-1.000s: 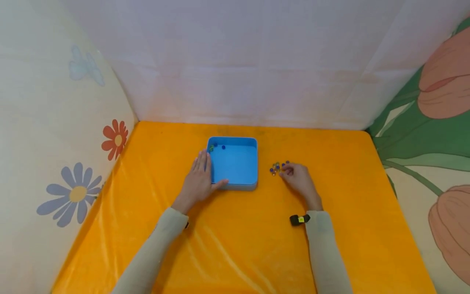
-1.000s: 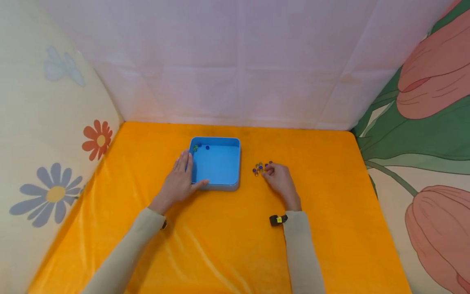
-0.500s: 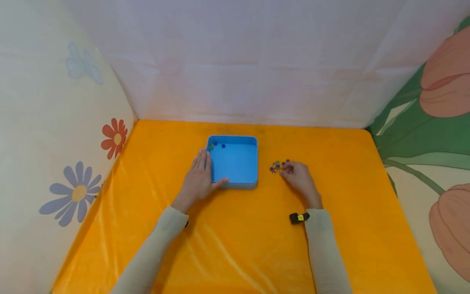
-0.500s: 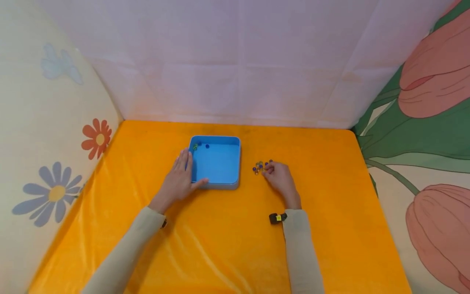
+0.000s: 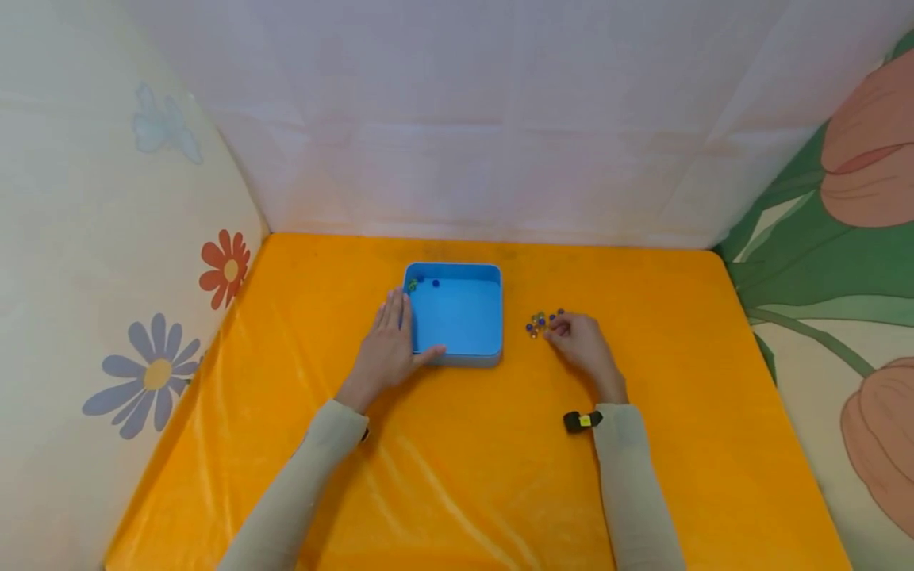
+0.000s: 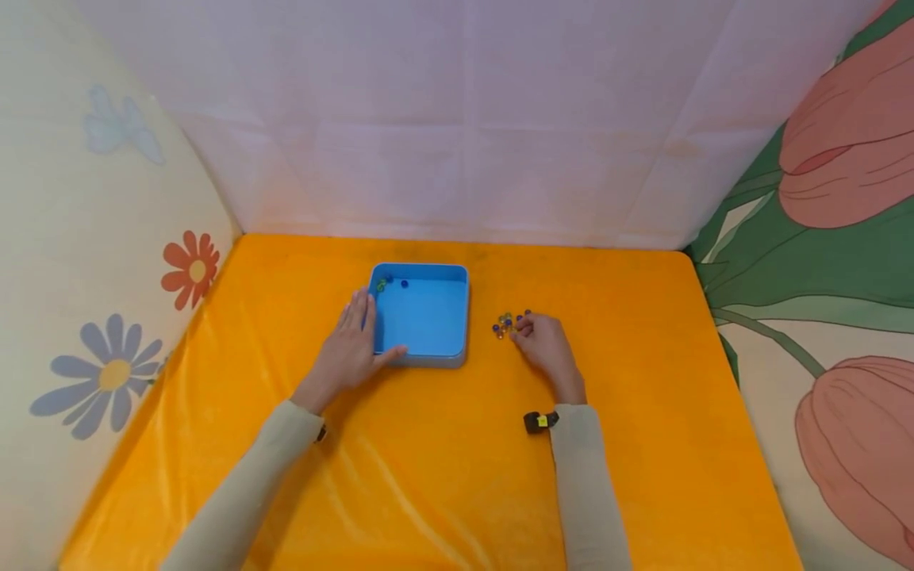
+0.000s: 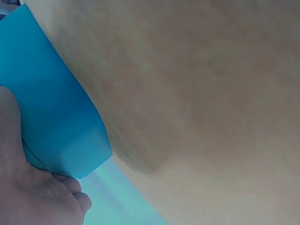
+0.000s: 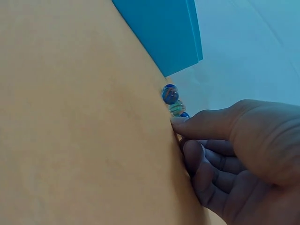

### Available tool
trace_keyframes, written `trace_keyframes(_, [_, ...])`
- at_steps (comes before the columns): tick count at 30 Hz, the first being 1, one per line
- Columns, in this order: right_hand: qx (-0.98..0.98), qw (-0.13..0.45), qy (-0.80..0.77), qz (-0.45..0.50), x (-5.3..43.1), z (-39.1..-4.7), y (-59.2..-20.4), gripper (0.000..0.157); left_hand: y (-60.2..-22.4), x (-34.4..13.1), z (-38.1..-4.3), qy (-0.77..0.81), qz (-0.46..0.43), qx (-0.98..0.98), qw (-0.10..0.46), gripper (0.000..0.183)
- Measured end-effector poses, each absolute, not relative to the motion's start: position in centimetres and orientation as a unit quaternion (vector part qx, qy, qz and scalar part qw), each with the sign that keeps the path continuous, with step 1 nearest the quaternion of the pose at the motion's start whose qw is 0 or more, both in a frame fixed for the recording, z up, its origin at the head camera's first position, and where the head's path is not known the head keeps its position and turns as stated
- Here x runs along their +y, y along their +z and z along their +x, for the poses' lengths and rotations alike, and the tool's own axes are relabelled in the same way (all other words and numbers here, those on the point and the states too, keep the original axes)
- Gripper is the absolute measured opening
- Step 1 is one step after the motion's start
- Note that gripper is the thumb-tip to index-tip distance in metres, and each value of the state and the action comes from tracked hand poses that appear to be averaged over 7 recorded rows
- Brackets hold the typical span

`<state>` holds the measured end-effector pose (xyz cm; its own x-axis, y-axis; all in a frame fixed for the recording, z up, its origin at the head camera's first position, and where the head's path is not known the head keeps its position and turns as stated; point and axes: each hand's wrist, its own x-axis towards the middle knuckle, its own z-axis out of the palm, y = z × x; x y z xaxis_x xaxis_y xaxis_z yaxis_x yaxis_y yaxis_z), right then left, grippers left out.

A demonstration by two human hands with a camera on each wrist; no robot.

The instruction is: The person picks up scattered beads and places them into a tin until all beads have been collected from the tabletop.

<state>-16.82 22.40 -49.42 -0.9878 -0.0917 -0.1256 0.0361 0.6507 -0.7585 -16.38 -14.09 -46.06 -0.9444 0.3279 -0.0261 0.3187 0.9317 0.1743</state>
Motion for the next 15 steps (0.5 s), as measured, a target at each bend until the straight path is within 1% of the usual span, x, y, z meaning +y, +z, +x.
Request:
trace_keyframes(5, [0.91,0.085,-0.404,-0.027,22.24,-16.79,-49.12,0.023,-46.03,-14.11,-16.29,0.084,0.165,0.982,0.026,0.117])
trace_keyframes(15, [0.908,0.073,-0.409,-0.044,22.24,-16.91,-48.6,0.023,-46.09,-14.16,-16.32,0.083,0.163,0.983,0.029,0.117])
